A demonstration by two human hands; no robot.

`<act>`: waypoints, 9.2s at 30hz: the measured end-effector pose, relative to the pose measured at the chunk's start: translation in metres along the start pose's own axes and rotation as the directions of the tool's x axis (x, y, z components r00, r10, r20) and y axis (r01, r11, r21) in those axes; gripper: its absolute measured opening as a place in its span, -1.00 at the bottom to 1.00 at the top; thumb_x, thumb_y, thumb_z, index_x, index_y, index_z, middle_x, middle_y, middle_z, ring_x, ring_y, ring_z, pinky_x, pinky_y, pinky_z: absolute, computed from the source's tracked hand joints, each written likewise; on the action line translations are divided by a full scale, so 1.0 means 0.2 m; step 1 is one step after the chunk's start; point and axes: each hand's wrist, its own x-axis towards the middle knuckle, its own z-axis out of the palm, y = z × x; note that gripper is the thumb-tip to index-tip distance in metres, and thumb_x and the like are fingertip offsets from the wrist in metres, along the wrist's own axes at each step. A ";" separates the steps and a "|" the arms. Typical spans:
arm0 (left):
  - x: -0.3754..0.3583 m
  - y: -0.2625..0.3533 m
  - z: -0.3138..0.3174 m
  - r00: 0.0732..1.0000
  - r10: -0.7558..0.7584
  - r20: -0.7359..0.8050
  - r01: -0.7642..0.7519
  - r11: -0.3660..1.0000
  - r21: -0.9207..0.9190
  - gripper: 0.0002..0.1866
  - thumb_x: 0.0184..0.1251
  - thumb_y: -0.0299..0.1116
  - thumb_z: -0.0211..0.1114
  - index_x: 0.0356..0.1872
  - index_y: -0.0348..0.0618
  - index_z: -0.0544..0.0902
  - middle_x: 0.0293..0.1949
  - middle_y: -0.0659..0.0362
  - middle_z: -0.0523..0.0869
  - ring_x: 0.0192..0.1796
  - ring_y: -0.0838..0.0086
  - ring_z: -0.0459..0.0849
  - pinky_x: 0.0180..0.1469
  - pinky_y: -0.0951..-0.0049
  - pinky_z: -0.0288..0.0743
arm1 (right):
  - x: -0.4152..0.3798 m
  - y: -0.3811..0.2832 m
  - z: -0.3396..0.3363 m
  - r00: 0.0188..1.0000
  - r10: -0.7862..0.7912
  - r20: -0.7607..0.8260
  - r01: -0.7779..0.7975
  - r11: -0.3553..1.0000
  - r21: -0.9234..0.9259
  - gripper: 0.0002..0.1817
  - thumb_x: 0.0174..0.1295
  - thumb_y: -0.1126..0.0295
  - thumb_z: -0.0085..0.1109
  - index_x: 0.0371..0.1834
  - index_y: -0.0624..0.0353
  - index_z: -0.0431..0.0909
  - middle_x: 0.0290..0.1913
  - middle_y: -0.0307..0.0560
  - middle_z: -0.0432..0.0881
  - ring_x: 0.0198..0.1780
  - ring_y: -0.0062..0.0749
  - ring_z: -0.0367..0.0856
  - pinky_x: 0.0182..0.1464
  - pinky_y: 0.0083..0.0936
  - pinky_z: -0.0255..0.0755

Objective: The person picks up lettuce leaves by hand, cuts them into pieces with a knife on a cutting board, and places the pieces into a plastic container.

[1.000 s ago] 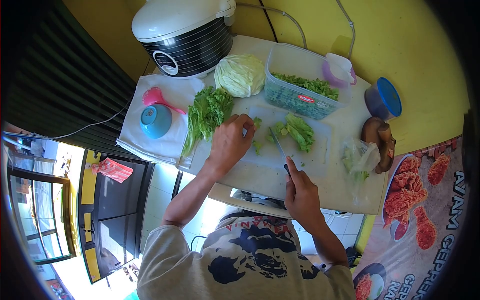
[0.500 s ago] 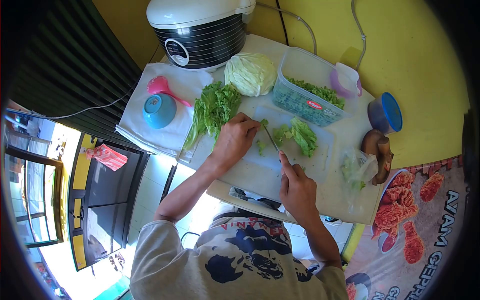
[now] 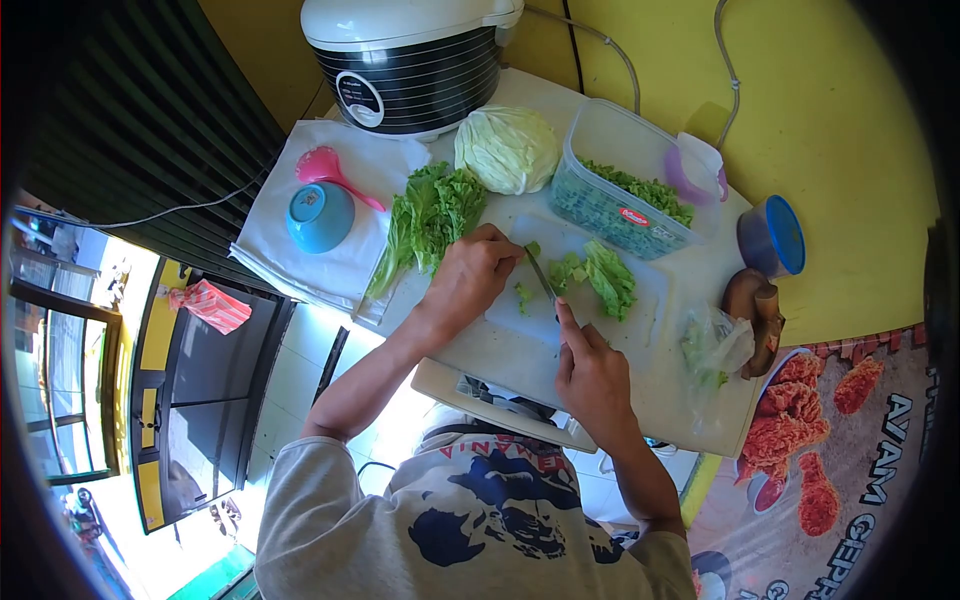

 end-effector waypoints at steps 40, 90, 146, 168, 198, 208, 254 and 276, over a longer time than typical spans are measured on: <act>0.03 0.09 0.04 0.950 0.197 0.242 -0.232 0.965 0.126 -0.82 0.31 -0.38 0.49 -0.10 -0.12 0.81 -0.15 0.11 0.78 -0.01 0.21 0.75 0.16 0.15 0.52 | -0.22 0.00 -0.18 0.985 0.164 -0.049 -0.150 0.964 0.220 -0.40 0.43 0.57 0.16 0.55 0.15 0.43 -0.32 0.10 0.69 -0.43 -0.03 0.71 -0.35 -0.17 0.58; -0.05 0.07 -0.05 0.966 -0.215 0.145 0.228 0.971 -0.077 -0.85 0.31 -0.44 0.41 -0.20 -0.32 0.78 -0.35 0.02 0.85 -0.31 0.35 0.83 -0.15 0.36 0.65 | -0.20 -0.03 -0.03 0.973 0.122 -0.196 -0.076 0.971 0.227 -0.37 0.43 0.57 0.18 0.59 0.17 0.38 -0.33 -0.01 0.65 -0.52 -0.18 0.66 -0.48 -0.26 0.53; 0.00 0.03 0.03 0.996 -0.086 0.033 0.083 0.994 0.076 -0.81 0.36 -0.38 0.49 -0.16 -0.29 0.73 -0.42 0.00 0.76 -0.40 0.26 0.78 -0.24 0.26 0.64 | -0.16 0.02 -0.07 0.998 -0.012 -0.056 0.010 1.000 -0.022 -0.29 0.30 0.52 0.28 0.58 0.05 0.43 -0.41 -0.13 0.59 -0.61 -0.27 0.58 -0.54 -0.31 0.52; 0.05 0.18 -0.11 0.979 -0.150 0.137 0.174 0.966 -0.190 -0.84 0.46 -0.37 0.44 -0.08 -0.23 0.80 -0.29 0.10 0.84 -0.29 0.52 0.74 -0.16 0.46 0.56 | -0.20 0.00 -0.07 1.000 -0.008 -0.020 0.009 1.000 0.026 -0.31 0.29 0.49 0.28 0.56 -0.04 0.47 -0.43 -0.15 0.59 -0.62 -0.23 0.59 -0.52 -0.28 0.55; -0.12 0.10 0.00 0.974 -0.224 0.042 0.223 0.975 0.012 -0.85 0.33 -0.49 0.44 -0.15 -0.33 0.71 -0.45 0.04 0.78 -0.40 0.34 0.79 -0.27 0.34 0.62 | -0.19 -0.06 -0.04 0.995 0.037 -0.088 -0.028 0.994 0.104 -0.34 0.36 0.49 0.23 0.58 0.06 0.43 -0.42 -0.14 0.57 -0.63 -0.27 0.56 -0.56 -0.29 0.50; -0.13 0.12 -0.02 0.967 -0.254 0.028 0.255 0.964 -0.076 -0.87 0.33 -0.50 0.42 -0.18 -0.35 0.70 -0.46 0.00 0.78 -0.41 0.26 0.79 -0.28 0.29 0.63 | -0.25 -0.11 0.06 0.999 0.035 -0.011 -0.033 0.992 0.124 -0.29 0.37 0.50 0.22 0.63 0.13 0.33 -0.38 -0.13 0.58 -0.60 -0.27 0.58 -0.55 -0.28 0.55; 0.07 0.16 0.04 0.974 -0.017 0.225 -0.015 0.990 0.138 -0.18 0.10 -0.14 0.70 0.37 -0.29 0.59 0.17 -0.12 0.63 0.26 -0.01 0.64 0.33 0.10 0.55 | -0.16 0.03 -0.10 0.984 0.137 -0.112 -0.144 0.988 -0.048 -0.39 0.37 0.51 0.22 0.54 0.11 0.47 -0.36 -0.01 0.64 -0.56 -0.11 0.66 -0.47 -0.20 0.59; 0.07 0.16 0.00 0.950 0.233 0.206 -0.259 0.960 0.109 -0.48 0.21 -0.37 0.61 0.20 -0.25 0.68 0.00 -0.06 0.71 -0.06 0.03 0.78 0.10 0.16 0.67 | -0.15 0.02 -0.11 0.969 0.240 -0.053 -0.235 0.968 0.085 -0.47 0.45 0.53 0.19 0.50 0.14 0.50 -0.28 0.12 0.71 -0.41 0.01 0.72 -0.33 -0.16 0.60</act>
